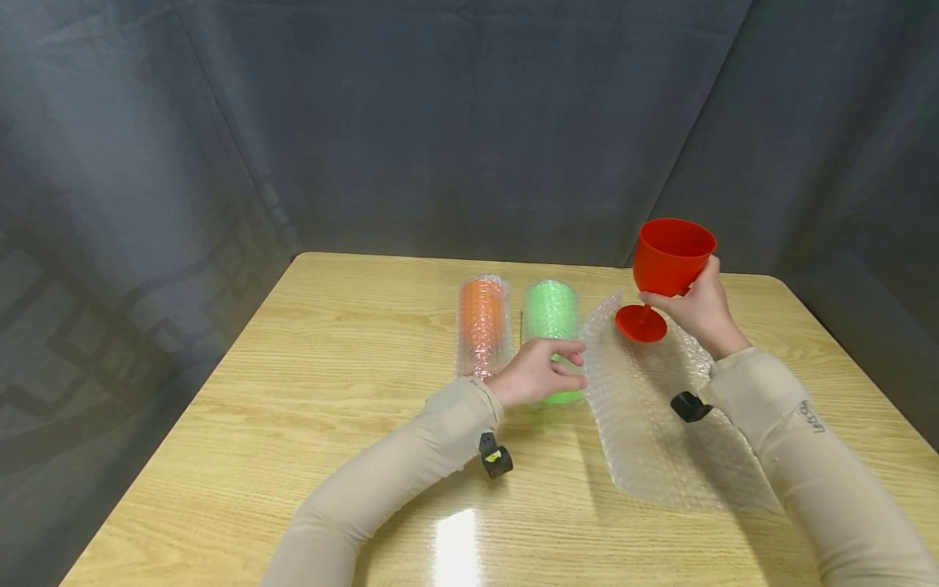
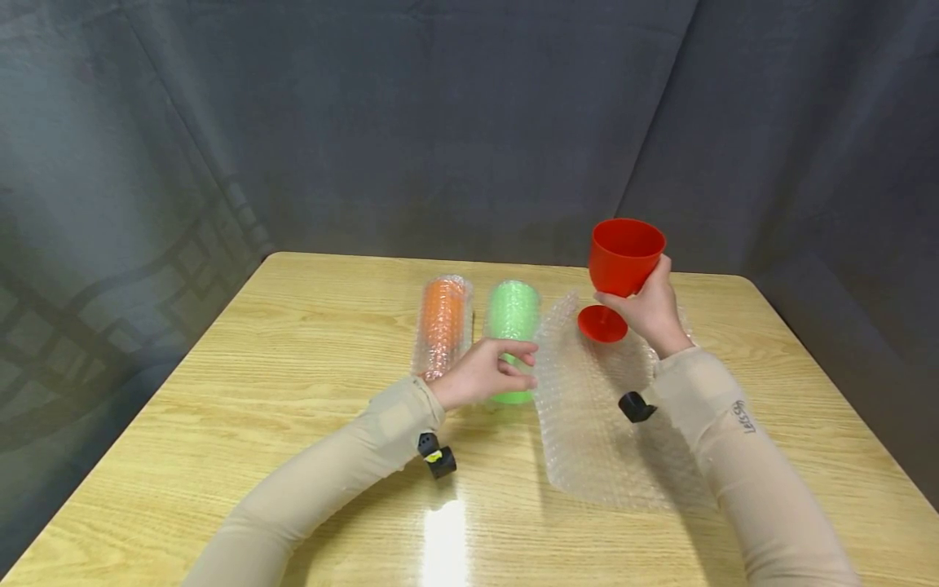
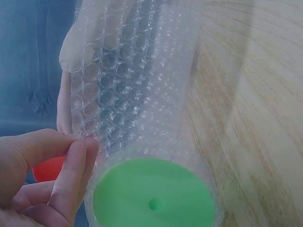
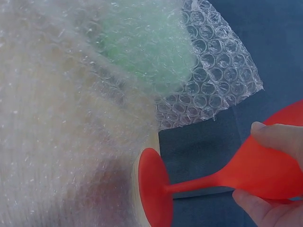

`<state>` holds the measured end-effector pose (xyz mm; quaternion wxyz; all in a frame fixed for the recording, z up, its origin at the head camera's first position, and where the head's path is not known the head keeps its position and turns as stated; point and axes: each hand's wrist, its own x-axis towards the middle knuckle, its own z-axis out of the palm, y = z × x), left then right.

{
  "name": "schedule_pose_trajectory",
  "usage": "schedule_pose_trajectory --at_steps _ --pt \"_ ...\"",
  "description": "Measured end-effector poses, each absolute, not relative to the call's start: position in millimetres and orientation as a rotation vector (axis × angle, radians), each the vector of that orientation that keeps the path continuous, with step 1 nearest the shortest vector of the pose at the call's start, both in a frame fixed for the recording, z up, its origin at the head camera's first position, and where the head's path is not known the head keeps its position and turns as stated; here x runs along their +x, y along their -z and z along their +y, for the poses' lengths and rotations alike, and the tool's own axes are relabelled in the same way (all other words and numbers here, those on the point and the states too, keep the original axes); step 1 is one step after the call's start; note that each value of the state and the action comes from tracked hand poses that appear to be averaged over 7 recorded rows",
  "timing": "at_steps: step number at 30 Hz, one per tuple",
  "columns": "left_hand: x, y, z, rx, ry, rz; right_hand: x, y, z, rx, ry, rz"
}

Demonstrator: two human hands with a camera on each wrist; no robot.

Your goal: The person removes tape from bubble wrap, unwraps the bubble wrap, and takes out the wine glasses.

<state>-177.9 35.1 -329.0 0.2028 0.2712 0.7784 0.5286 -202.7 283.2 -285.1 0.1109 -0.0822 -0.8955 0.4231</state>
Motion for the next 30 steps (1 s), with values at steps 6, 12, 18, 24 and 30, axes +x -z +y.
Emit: schedule_pose_trajectory --at_steps 6,12,18,24,30 --pt "-178 329 36 0.747 -1.492 2.168 -206 285 282 -0.247 -1.267 -2.619" --pt "-178 330 35 0.763 -1.468 2.180 -207 285 282 -0.256 -1.250 -2.618" --pt "-178 331 35 0.768 -1.468 2.187 -210 286 281 -0.264 -1.255 -2.619" --pt "-177 331 34 0.770 -1.455 2.199 -212 287 282 -0.255 -1.259 -2.617" --pt "-177 330 34 0.767 -1.454 2.197 -215 287 283 -0.250 -1.272 -2.616"
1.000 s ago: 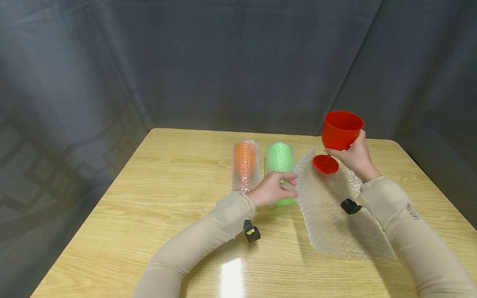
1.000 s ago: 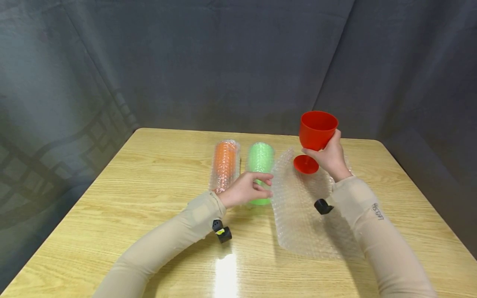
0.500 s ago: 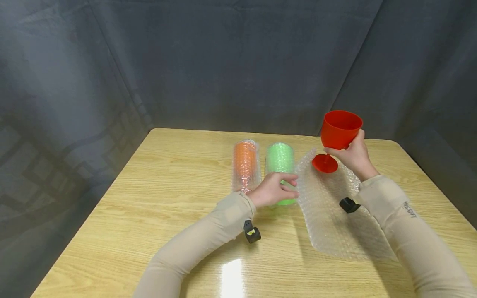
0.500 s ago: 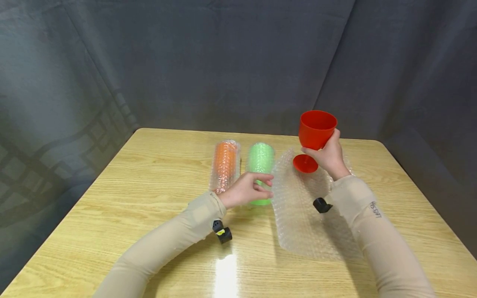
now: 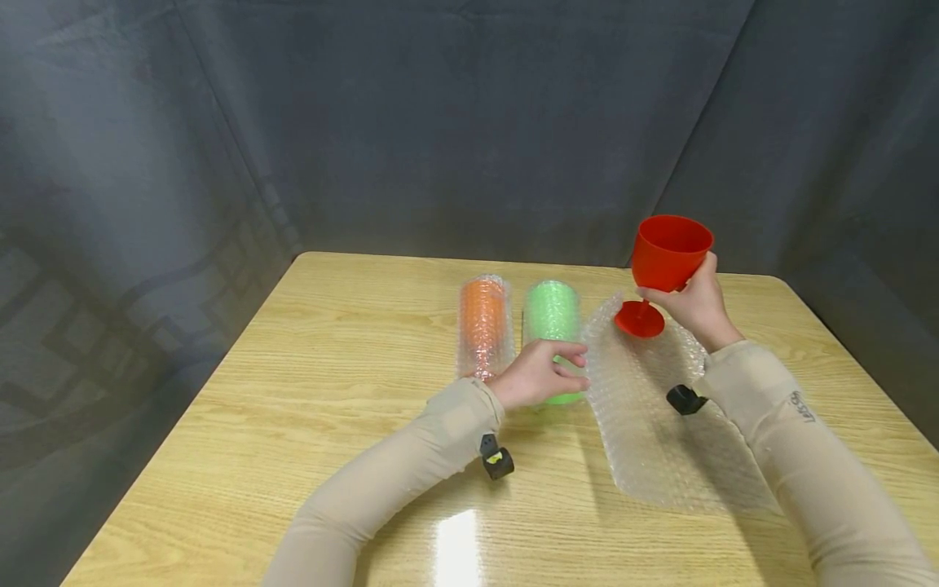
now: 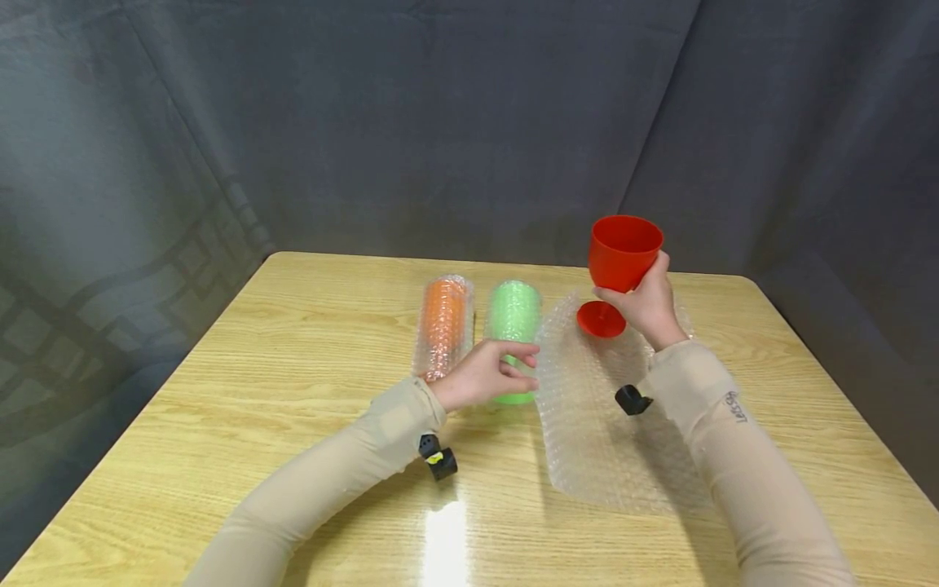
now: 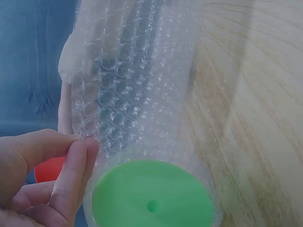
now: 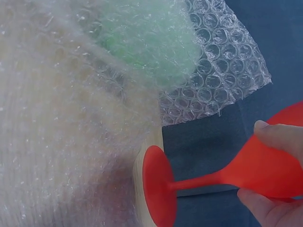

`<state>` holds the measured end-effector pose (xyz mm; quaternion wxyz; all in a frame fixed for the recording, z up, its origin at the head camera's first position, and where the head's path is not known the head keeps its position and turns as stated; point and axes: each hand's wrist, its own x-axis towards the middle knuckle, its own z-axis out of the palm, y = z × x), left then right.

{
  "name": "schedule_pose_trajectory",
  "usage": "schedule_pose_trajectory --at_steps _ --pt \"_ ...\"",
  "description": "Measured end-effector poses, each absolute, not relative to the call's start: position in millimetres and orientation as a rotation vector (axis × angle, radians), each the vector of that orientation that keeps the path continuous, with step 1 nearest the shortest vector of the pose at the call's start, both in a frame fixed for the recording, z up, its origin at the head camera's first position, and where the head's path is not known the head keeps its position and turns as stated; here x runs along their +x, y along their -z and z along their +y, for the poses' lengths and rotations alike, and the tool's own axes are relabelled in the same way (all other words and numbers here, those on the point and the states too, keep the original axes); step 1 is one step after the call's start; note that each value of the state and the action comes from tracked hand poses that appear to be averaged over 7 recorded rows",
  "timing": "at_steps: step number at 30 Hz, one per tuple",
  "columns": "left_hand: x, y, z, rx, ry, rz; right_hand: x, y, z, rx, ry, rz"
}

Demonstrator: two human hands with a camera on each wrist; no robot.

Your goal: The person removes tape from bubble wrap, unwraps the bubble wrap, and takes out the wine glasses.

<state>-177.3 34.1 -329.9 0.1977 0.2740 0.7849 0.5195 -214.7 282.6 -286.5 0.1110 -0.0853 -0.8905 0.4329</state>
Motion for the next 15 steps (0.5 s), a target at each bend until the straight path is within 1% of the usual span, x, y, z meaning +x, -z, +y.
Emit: schedule_pose_trajectory --at_steps 15 --pt "-178.0 329.7 34.8 0.785 -1.457 2.195 -218.5 286.1 280.8 -0.280 -1.281 -2.615"
